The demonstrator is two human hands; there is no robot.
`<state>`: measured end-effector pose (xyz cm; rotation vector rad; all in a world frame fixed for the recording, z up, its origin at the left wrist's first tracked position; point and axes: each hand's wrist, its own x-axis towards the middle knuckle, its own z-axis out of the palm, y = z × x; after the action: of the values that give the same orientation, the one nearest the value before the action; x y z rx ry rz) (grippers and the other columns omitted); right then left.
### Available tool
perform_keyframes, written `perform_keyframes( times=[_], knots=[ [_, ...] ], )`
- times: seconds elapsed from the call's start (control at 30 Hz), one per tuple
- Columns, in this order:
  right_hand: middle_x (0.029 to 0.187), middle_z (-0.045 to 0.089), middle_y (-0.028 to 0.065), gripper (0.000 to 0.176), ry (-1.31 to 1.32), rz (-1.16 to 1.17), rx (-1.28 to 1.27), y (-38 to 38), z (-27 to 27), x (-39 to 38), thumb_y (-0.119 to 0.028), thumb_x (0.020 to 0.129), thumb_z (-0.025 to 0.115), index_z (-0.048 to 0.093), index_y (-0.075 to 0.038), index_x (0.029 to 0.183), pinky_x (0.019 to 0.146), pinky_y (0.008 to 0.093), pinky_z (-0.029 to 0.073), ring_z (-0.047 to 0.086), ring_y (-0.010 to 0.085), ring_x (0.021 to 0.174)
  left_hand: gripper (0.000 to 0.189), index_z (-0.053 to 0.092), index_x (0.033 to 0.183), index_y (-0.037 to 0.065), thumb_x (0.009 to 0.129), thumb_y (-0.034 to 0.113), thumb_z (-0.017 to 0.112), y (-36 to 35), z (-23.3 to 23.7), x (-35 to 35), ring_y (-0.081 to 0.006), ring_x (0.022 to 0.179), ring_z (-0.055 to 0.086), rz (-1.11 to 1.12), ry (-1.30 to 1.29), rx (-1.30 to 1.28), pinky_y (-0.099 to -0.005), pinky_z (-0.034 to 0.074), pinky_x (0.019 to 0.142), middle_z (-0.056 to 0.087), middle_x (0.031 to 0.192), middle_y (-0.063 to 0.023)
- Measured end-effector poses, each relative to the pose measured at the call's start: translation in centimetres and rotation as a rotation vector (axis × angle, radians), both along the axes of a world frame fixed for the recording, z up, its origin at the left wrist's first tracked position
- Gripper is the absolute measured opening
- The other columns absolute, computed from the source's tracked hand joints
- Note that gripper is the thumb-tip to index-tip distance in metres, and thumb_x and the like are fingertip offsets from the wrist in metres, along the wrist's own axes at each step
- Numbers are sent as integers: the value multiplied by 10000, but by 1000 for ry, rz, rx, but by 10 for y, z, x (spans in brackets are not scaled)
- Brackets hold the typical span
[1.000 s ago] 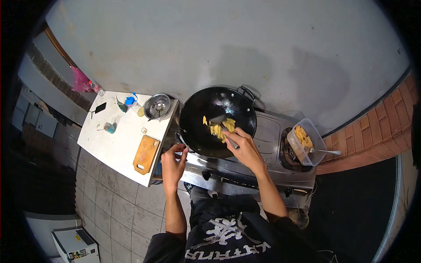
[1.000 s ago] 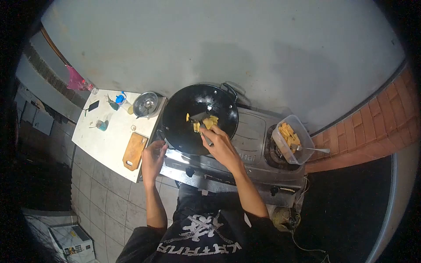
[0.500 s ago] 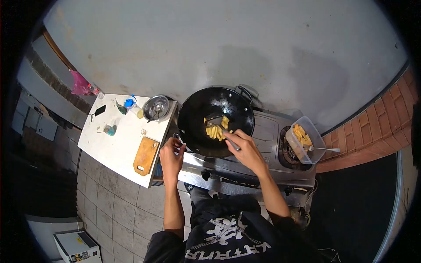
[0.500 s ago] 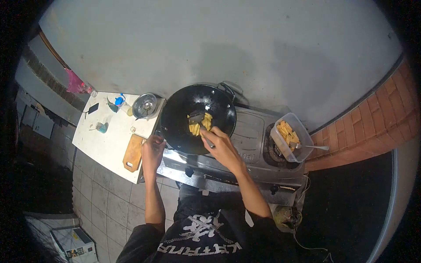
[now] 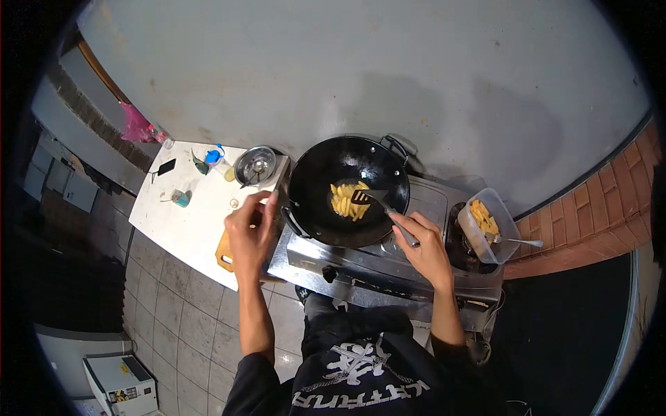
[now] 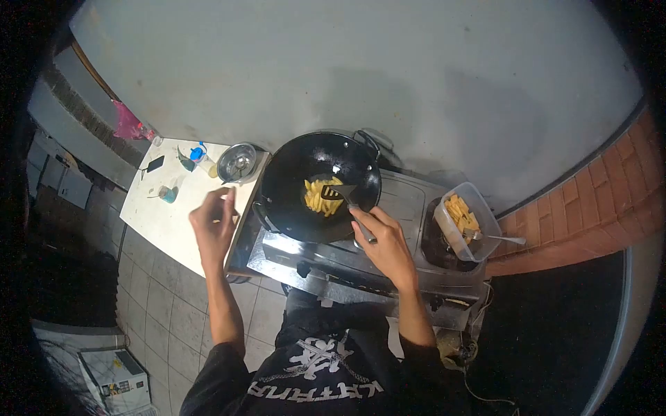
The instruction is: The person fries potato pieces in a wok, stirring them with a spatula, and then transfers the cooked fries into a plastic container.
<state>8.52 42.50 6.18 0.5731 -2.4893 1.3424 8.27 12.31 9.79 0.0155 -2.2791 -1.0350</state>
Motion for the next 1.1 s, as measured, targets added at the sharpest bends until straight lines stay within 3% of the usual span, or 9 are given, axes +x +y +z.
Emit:
perform_keyframes(
  times=[0.1, 0.17, 0.23, 0.27, 0.3, 0.47, 0.63, 0.9, 1.1],
  knots=[
    [860, 631, 163, 275, -9, -13, 7, 4, 2, 0, -28, 892, 687, 682, 24, 1162, 664, 341, 490, 614, 274, 695, 94, 708, 888, -4, 917, 84, 722, -9, 20, -2, -59, 508, 487, 29, 160, -68, -219, 365, 464, 561, 558, -28],
    [888, 643, 179, 279, -13, -7, 17, 6, 1, -3, -48, 905, 680, 681, 20, 1176, 664, 356, 498, 628, 290, 702, 130, 700, 854, -5, 919, 106, 717, -12, 30, -5, -97, 479, 499, 46, 129, -86, -241, 386, 471, 592, 568, -49],
    [907, 653, 181, 278, -14, -22, 9, 7, -1, -8, -52, 909, 678, 680, 21, 1178, 673, 359, 510, 641, 299, 716, 211, 696, 824, -3, 921, 183, 712, -14, 35, -9, -204, 484, 586, 91, -171, -246, -316, 453, 513, 654, 611, -100],
    [913, 661, 179, 273, -3, -14, -15, 7, 0, -10, -63, 917, 674, 678, 25, 1175, 668, 357, 521, 650, 296, 725, 324, 708, 804, 8, 918, 312, 700, -23, 18, -13, -325, 586, 658, 95, -306, -354, -402, 510, 599, 689, 676, -148],
    [913, 661, 179, 273, -2, -15, -18, 8, 0, -12, -63, 917, 674, 678, 25, 1175, 668, 357, 521, 650, 296, 725, 411, 721, 790, 18, 895, 415, 702, -24, 9, -16, -368, 695, 689, 73, -495, -376, -451, 533, 662, 697, 713, -177],
    [930, 670, 186, 271, 15, -8, 26, 13, 0, -21, -76, 923, 671, 677, 31, 1172, 657, 347, 526, 663, 291, 744, 466, 709, 735, 19, 849, 469, 732, -17, -51, -23, -396, 745, 693, 142, -626, -526, -485, 548, 689, 695, 740, -212],
    [927, 669, 196, 266, 9, -3, 8, 15, -5, -25, -69, 916, 671, 680, 33, 1162, 681, 362, 522, 664, 324, 763, 426, 699, 790, 21, 804, 441, 766, -12, -80, -31, -411, 774, 701, 154, -661, -575, -504, 561, 692, 693, 810, -222],
    [921, 669, 198, 263, -4, -3, 12, 12, -7, -27, -64, 907, 677, 684, 37, 1150, 712, 373, 515, 662, 338, 775, 434, 716, 845, -4, 702, 394, 814, -6, -84, -39, -421, 795, 706, 250, -665, -542, -493, 576, 723, 703, 845, -241],
    [866, 631, 181, 275, 19, -8, -15, -1, -16, -33, -57, 900, 681, 683, 27, 1162, 679, 382, 490, 619, 319, 719, 425, 718, 804, -23, 687, 374, 814, -8, -80, -42, -426, 782, 707, 226, -705, -499, -490, 579, 721, 704, 812, -261]
  ],
)
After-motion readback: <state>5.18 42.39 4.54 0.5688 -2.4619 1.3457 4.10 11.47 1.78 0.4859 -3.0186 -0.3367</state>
